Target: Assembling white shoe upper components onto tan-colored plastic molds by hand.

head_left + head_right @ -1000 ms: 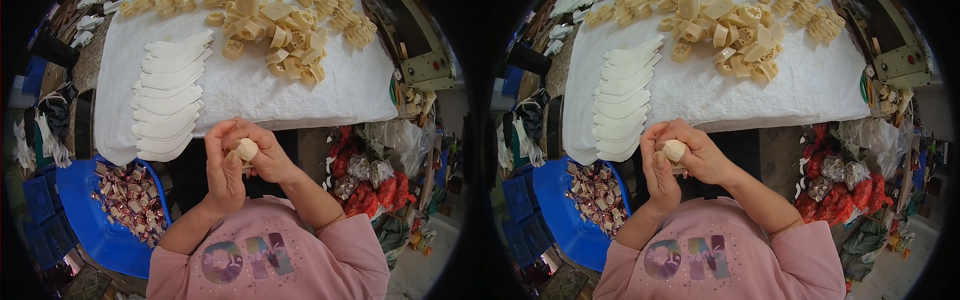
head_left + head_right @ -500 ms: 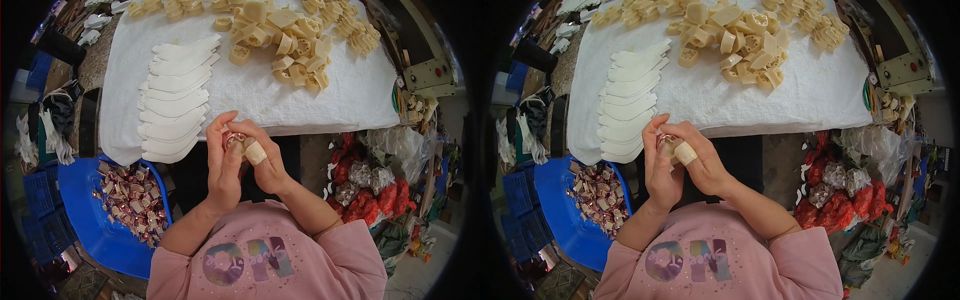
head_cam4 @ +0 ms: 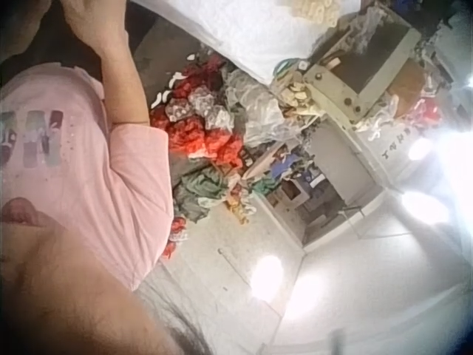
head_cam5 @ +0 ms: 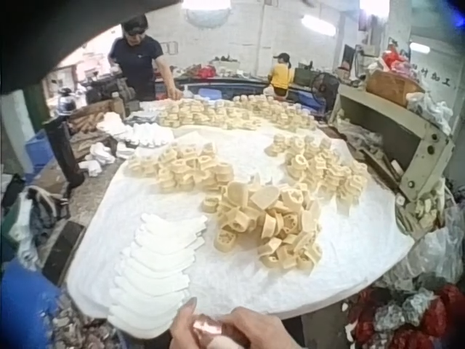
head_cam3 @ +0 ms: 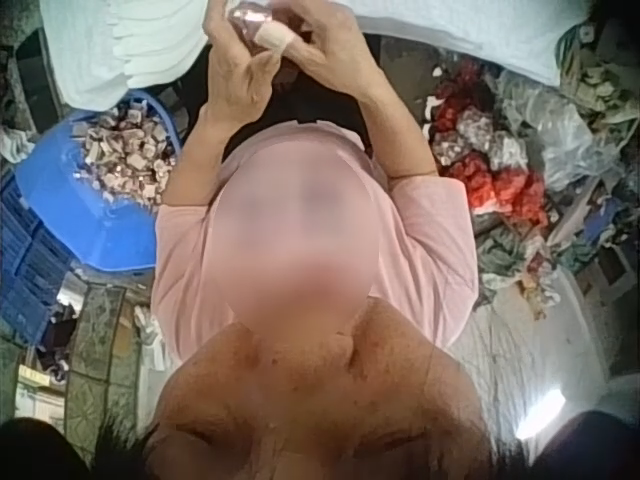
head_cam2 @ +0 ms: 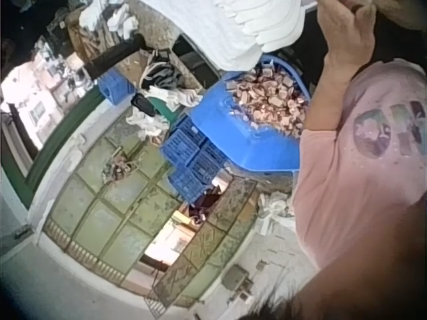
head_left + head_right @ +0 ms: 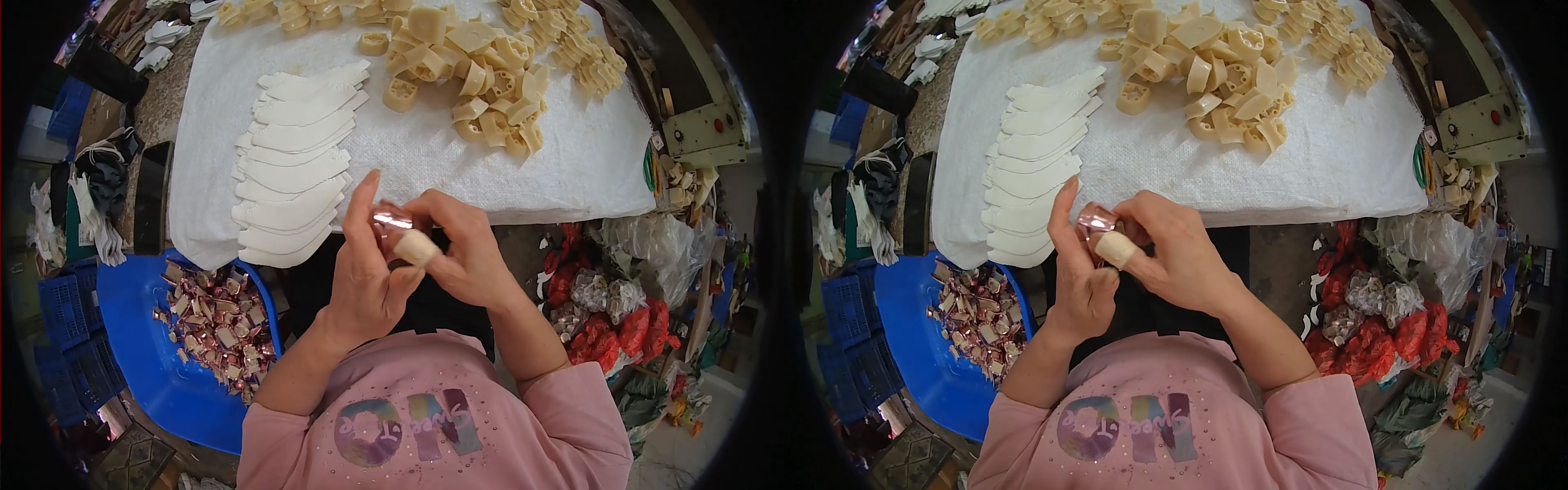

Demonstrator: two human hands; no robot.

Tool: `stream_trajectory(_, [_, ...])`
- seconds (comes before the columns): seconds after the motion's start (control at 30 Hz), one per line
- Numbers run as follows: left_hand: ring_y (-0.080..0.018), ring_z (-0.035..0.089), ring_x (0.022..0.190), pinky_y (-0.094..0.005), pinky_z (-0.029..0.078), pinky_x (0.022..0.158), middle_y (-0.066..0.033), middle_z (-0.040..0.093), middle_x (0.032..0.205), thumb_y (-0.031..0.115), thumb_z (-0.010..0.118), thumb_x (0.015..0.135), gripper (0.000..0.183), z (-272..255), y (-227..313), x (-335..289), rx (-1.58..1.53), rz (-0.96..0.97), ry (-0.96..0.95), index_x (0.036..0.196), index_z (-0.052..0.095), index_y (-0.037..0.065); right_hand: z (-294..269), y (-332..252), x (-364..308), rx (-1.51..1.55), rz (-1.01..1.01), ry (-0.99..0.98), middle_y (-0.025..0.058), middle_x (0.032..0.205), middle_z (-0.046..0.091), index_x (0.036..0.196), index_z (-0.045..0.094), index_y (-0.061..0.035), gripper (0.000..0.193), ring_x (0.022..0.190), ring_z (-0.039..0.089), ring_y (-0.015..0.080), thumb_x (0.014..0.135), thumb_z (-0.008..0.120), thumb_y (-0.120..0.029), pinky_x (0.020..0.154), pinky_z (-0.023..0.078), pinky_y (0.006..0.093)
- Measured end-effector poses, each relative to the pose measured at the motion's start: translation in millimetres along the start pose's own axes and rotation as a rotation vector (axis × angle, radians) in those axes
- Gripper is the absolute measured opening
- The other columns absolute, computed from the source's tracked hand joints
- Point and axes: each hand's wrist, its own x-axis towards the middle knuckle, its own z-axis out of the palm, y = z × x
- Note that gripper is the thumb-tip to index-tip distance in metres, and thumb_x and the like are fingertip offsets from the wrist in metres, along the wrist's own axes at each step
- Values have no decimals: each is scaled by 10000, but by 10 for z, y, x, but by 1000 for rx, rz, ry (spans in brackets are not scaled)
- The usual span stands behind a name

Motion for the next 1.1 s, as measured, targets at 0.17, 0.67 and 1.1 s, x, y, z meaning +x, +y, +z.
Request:
stream_trajectory(0.17, [-183, 570, 803, -299, 477, 710, -94, 568, 976, 256, 745, 774, 524, -56, -40, -41, -180, -231, 18, 1170, 498, 18, 71, 179, -76, 342, -79, 151, 77, 778, 579, 1005, 575, 3, 239, 698, 589, 156, 893, 564, -209, 636, 471, 279])
stream_trajectory(0.67, [-188, 550, 693, -288, 448, 572, -72, 543, 836, -37, 747, 623, 441, -72, 125, 90, 403, 2, -22, 1011, 548, 26, 48, 270, 49, 226, -149, 138, 114, 693, 577, 836, 551, 8, 95, 631, 570, 167, 762, 572, -46, 581, 455, 289])
stream_trajectory(1.1, [-232, 588, 535, -303, 480, 488, -91, 586, 695, 93, 802, 568, 412, 117, 65, 98, 562, 130, 196, 860, 524, 5, 198, 349, -73, 482, -14, 151, 37, 884, 595, 983, 598, -22, 204, 797, 545, 112, 946, 473, -179, 694, 451, 255])
